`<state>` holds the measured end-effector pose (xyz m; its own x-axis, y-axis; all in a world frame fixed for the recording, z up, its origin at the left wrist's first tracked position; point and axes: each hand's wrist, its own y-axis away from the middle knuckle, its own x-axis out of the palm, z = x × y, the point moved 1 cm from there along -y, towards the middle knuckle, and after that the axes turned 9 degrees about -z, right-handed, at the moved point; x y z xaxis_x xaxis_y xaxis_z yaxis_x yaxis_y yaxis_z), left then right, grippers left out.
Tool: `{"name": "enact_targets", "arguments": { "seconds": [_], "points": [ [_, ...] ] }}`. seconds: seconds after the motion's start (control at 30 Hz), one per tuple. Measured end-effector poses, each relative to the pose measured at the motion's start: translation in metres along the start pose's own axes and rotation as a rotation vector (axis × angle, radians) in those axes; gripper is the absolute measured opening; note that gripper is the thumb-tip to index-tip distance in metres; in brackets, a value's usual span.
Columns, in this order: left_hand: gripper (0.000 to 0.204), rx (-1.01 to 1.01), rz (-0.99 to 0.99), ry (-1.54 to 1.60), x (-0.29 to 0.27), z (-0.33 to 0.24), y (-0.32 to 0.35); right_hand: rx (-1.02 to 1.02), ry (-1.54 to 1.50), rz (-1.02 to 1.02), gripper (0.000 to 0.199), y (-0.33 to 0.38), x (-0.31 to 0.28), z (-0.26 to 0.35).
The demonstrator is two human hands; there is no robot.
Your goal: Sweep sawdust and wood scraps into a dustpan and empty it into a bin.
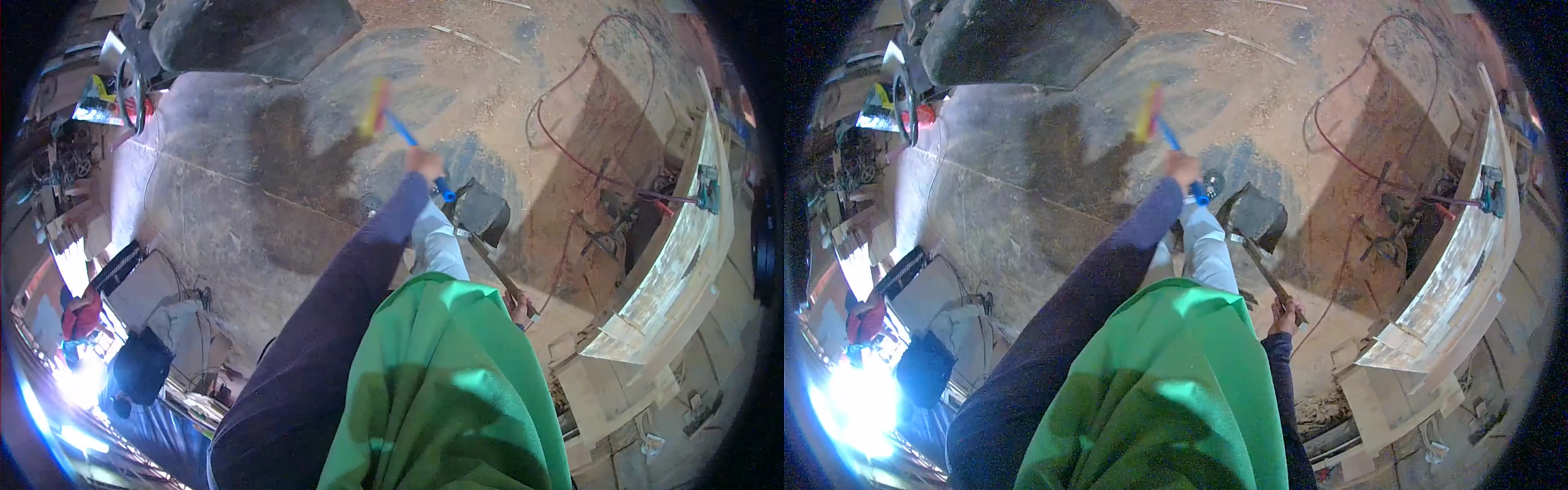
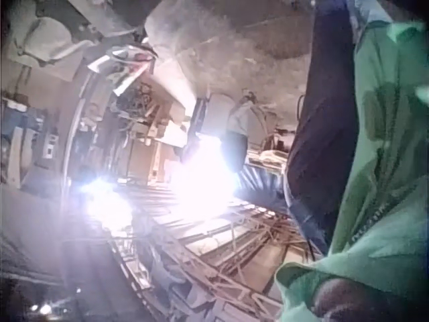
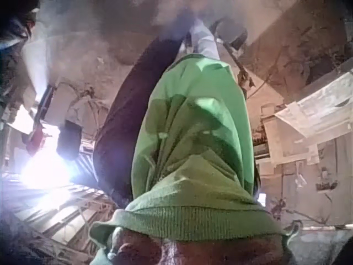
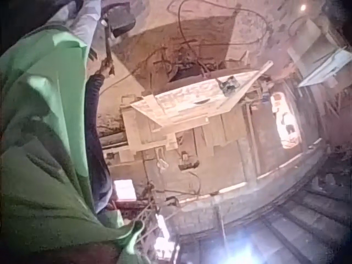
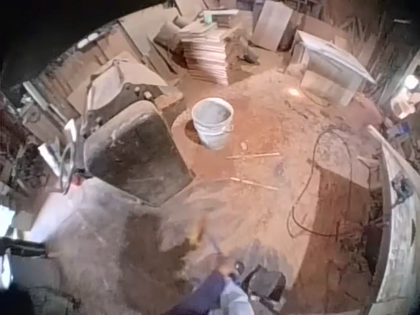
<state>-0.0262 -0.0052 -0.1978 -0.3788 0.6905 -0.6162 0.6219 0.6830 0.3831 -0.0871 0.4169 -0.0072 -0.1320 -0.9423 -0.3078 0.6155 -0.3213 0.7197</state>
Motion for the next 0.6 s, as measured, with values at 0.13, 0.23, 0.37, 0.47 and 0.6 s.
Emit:
{"name": "enact_targets", "arguments": {
  "seconds": [0.13, 0.23, 0.37, 0.47, 0.6],
  "points": [
    [0.018, -0.579, -0.156, 0.738, -0.072, -0.131, 0.035, 0.049, -0.016, -0.032, 0.013, -0.018, -0.02, -0.011],
    [0.041, -0.529, 0.07, 1.151, -0.135, -0.13, 0.073, 0.059, -0.032, -0.021, 0.014, -0.018, -0.011, -0.008],
    [0.048, -0.478, 0.021, 0.959, -0.194, -0.126, 0.152, 0.027, -0.071, -0.11, 0.014, -0.006, -0.01, -0.004],
    [0.045, -0.556, 0.066, 0.902, -0.241, -0.111, 0.219, 0.016, -0.101, -0.114, 0.015, -0.016, -0.02, -0.009],
    [0.043, -0.914, -0.063, 0.721, -0.289, -0.076, 0.294, 0.017, -0.096, -0.107, 0.017, -0.026, -0.022, -0.013]
  ]
}}
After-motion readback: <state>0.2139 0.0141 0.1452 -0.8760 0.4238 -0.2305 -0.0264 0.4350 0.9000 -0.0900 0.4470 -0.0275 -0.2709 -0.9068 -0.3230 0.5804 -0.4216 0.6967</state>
